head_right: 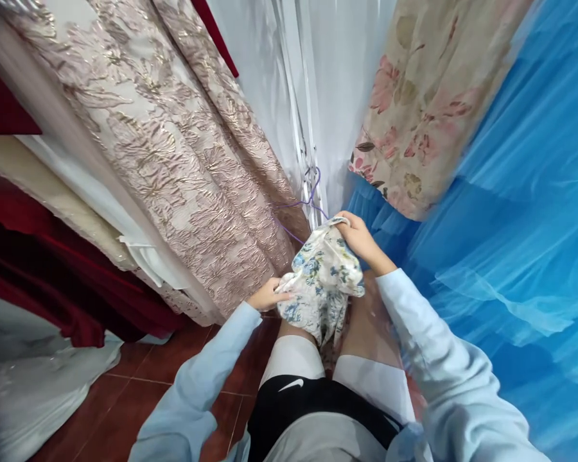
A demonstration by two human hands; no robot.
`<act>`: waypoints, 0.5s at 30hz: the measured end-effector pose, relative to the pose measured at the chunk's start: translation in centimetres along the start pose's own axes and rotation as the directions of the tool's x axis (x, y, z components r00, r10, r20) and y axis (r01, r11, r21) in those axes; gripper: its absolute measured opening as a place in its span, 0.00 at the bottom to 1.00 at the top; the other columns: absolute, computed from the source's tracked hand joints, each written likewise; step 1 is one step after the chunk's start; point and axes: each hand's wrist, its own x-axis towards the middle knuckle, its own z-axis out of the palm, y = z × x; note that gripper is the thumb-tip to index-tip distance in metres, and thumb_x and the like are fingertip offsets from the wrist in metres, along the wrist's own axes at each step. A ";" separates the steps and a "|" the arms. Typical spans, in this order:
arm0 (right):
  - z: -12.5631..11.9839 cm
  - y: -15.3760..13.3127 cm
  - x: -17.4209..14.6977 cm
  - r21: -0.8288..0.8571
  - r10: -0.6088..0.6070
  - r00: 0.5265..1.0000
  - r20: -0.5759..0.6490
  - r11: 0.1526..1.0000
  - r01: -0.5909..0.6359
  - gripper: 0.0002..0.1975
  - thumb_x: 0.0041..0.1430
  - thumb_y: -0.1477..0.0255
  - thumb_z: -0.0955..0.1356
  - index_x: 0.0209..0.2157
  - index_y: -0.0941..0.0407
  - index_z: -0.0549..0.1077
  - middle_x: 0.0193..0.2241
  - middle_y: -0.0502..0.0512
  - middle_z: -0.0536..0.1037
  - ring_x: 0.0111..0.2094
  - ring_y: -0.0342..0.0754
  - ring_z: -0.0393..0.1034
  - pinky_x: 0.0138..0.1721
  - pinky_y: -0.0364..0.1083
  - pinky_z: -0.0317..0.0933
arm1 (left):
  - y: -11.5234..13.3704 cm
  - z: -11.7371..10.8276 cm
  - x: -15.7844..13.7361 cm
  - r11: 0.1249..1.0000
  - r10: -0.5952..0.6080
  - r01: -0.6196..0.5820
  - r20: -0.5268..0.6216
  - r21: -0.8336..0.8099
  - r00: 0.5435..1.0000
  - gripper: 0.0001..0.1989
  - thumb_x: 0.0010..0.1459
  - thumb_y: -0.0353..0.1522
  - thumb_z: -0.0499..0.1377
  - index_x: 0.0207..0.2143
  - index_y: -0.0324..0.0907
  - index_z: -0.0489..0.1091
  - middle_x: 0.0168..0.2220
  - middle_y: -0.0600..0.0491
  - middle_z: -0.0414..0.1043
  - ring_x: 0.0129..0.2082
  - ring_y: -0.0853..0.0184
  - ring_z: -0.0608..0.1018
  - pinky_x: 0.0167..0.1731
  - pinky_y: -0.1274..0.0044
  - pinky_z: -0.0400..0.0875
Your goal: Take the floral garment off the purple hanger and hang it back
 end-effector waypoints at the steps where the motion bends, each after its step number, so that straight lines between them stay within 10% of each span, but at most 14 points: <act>1: -0.6 -0.2 0.0 -0.006 0.029 0.999 -0.024 1.000 -0.029 0.08 0.49 0.66 0.68 0.29 0.55 0.72 0.22 0.45 0.68 0.25 0.43 0.58 0.29 0.43 0.52 | -0.7 -1.0 0.2 0.998 -0.058 0.056 0.060 0.034 0.997 0.22 0.46 0.48 0.69 0.29 0.36 0.74 0.27 0.54 0.72 0.29 0.66 0.72 0.32 0.76 0.67; 7: -3.6 -0.6 0.2 0.027 0.212 0.977 0.027 0.977 -0.213 0.08 0.44 0.67 0.70 0.29 0.56 0.74 0.21 0.46 0.72 0.23 0.43 0.61 0.27 0.42 0.54 | -1.5 -9.7 3.6 0.914 0.030 0.036 -0.156 0.404 0.987 0.16 0.44 0.43 0.68 0.28 0.39 0.75 0.29 0.54 0.73 0.33 0.63 0.74 0.37 0.75 0.67; 15: -3.7 -0.4 0.7 0.051 0.236 0.970 0.054 0.970 -0.239 0.10 0.45 0.65 0.73 0.27 0.56 0.72 0.21 0.47 0.74 0.23 0.43 0.65 0.25 0.42 0.58 | 5.5 -18.6 12.0 0.872 0.271 -0.070 -0.358 0.485 0.894 0.05 0.46 0.26 0.59 0.28 0.41 0.67 0.36 0.49 0.73 0.43 0.59 0.71 0.52 0.68 0.65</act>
